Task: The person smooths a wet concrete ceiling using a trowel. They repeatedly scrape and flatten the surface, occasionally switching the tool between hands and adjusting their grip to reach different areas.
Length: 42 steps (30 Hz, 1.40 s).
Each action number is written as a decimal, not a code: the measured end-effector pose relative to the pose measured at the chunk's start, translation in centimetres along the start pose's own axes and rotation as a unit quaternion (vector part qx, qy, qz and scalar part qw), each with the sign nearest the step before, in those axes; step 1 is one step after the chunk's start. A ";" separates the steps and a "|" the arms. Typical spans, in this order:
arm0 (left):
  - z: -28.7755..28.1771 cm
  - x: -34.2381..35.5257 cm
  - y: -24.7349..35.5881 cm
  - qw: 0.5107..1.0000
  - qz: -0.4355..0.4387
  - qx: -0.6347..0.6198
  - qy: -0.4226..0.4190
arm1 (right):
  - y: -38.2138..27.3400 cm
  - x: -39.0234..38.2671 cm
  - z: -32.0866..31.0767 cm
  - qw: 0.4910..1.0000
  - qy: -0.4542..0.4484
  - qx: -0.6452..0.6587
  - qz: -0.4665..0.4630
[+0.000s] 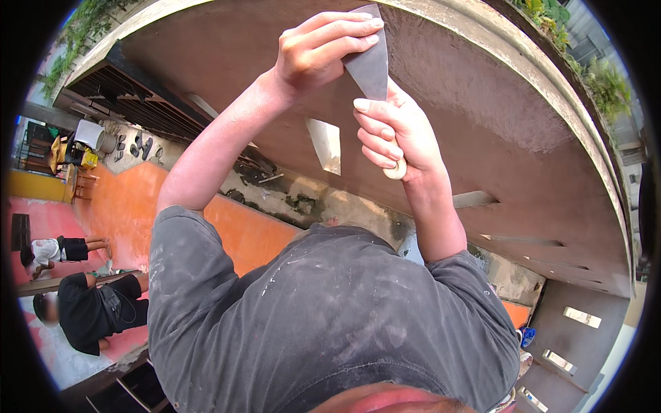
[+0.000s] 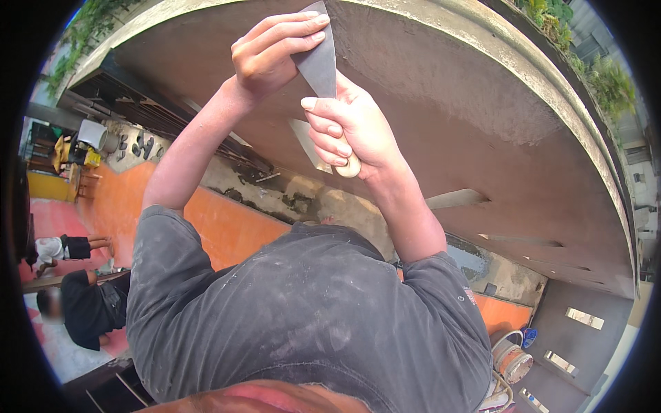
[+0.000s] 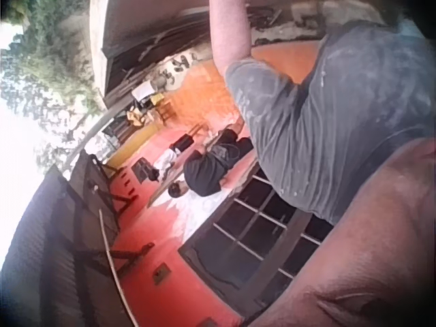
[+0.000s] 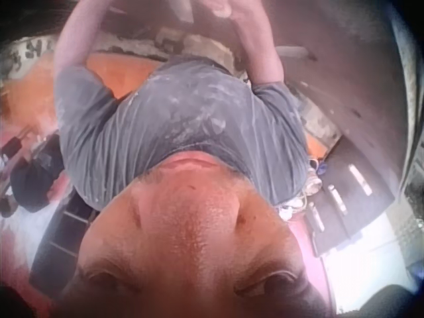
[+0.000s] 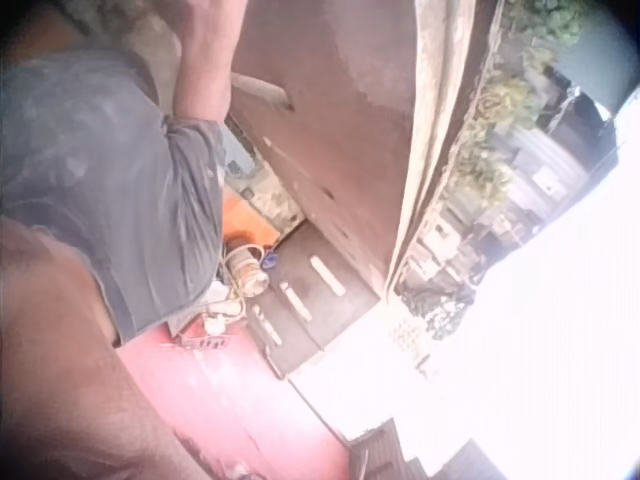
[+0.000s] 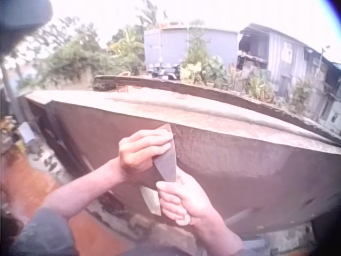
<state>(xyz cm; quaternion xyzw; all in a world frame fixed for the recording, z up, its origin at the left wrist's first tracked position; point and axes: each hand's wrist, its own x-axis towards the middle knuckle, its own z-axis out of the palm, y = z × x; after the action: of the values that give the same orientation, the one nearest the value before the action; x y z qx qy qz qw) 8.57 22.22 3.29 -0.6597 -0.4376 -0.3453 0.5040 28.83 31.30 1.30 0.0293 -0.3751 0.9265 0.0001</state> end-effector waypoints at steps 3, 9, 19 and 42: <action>-0.6 0.3 -0.4 1.000 -0.005 -0.001 -0.030 | -0.2 1.1 0.2 1.000 -0.010 -0.005 -0.005; -2.3 1.9 0.8 0.996 0.009 0.045 -0.075 | -1.0 0.0 0.8 1.000 -0.024 -0.013 0.004; -4.5 -9.4 18.1 0.944 -0.291 -0.063 -0.141 | -0.4 -4.6 -4.8 0.990 0.071 -0.117 -0.012; -10.7 -14.6 22.1 0.895 -0.430 -0.102 -0.061 | -0.2 1.5 -0.4 0.986 0.065 -0.145 -0.057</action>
<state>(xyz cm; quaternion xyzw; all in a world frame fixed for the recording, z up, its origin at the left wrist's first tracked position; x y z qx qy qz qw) 23.33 6.09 -15.12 -0.4746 -0.6709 -0.5304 0.2082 27.34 31.69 1.27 -0.0097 -0.5023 0.8607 0.0819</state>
